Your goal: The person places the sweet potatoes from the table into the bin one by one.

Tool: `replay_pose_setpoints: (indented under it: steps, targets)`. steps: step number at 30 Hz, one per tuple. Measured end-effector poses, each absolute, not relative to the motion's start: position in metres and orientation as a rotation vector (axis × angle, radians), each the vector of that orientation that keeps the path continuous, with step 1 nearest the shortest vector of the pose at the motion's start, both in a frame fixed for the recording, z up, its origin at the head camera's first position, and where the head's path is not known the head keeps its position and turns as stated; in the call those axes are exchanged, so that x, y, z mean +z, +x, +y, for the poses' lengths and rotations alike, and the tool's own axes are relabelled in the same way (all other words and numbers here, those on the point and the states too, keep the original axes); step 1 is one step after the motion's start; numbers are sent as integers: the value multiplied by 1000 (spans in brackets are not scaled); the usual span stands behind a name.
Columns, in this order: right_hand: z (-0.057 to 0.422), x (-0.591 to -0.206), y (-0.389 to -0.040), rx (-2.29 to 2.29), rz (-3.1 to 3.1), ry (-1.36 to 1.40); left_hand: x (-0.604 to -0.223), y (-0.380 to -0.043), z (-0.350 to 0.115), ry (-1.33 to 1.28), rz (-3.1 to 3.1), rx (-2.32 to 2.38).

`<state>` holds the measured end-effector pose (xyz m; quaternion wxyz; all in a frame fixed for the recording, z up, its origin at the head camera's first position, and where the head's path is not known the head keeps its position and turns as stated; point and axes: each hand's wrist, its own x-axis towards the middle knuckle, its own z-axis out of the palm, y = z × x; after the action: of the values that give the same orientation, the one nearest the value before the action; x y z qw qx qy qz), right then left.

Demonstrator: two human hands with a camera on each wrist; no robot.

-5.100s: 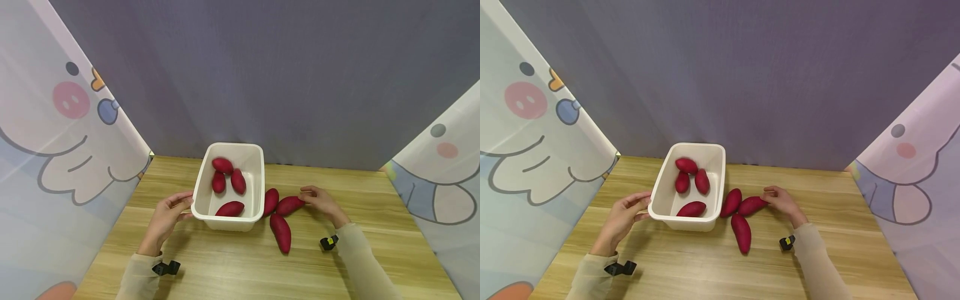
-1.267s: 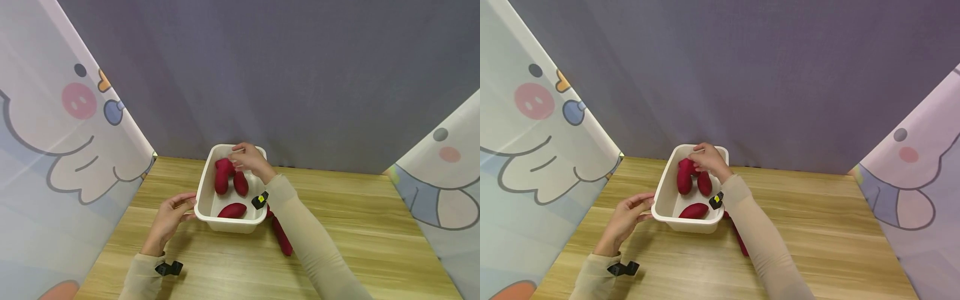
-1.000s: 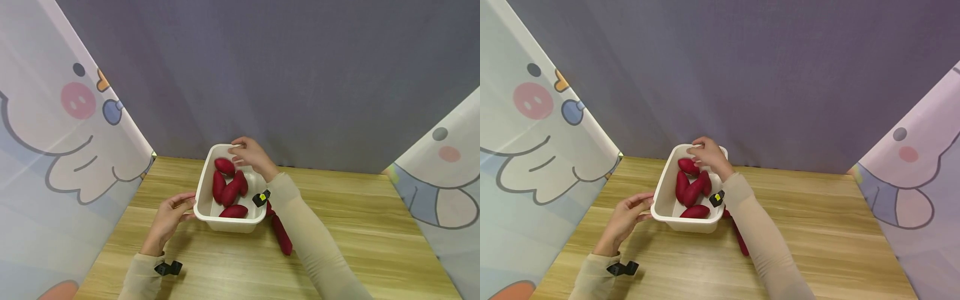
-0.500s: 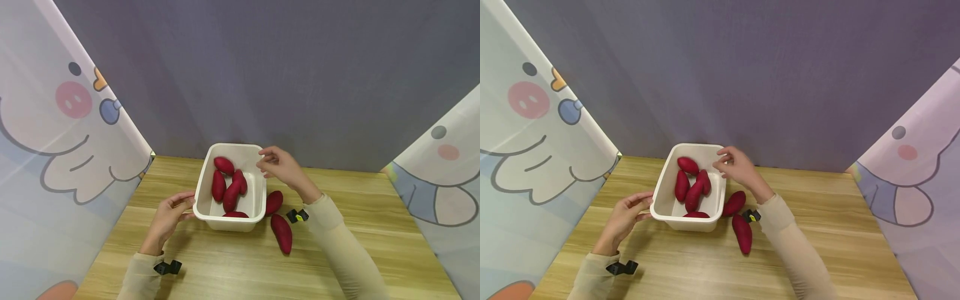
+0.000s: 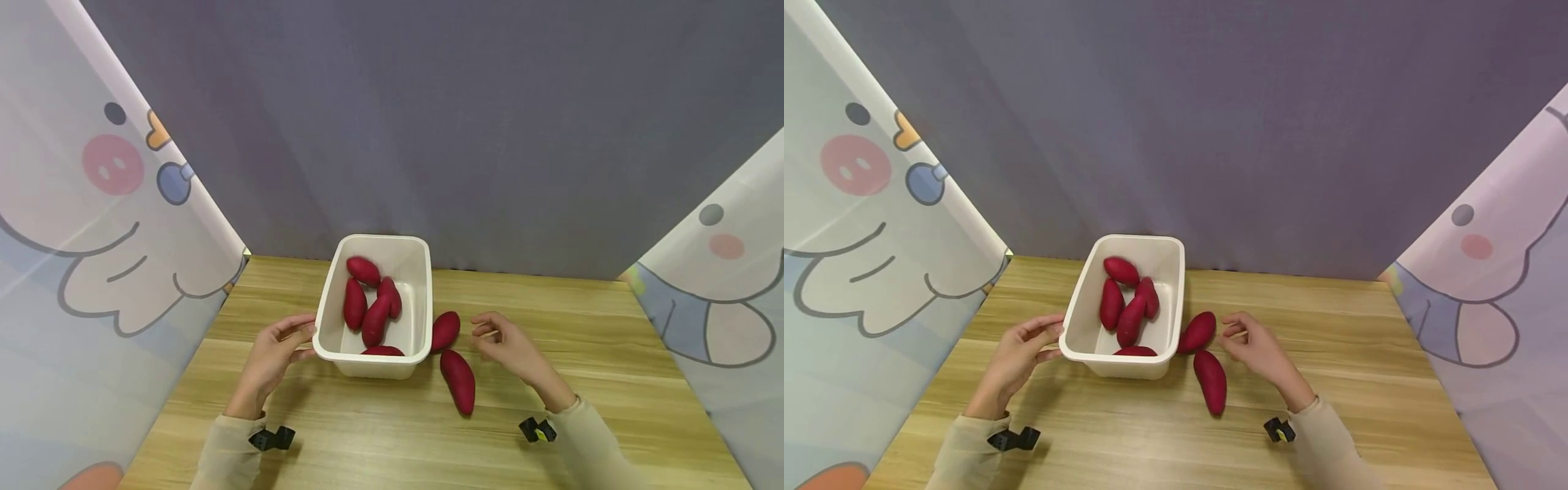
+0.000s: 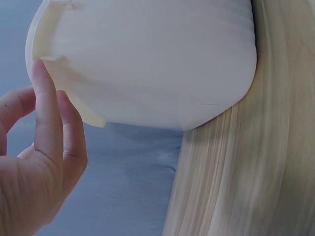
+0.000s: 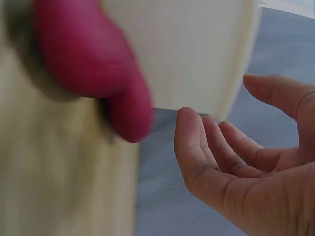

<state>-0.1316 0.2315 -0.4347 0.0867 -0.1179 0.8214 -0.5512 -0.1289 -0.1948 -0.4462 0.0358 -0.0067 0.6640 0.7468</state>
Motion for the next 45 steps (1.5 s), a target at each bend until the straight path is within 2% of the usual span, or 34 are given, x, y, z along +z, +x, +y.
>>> replay_pose_setpoints:
  steps: [10,19,31,45]
  targets:
    - [227,-483,-111,-1594,2456,-210,-447,-127,-195,-1,2050,2286]
    - [215,-501,-106,-1499,2531,-158,-445,-128,-195,-7,2052,2278]
    - [219,-500,-106,-1624,2350,-139,-444,-126,-194,-26,2048,2282]
    - [234,-475,-117,-1929,2033,-101,-444,-127,-195,-33,2056,2275]
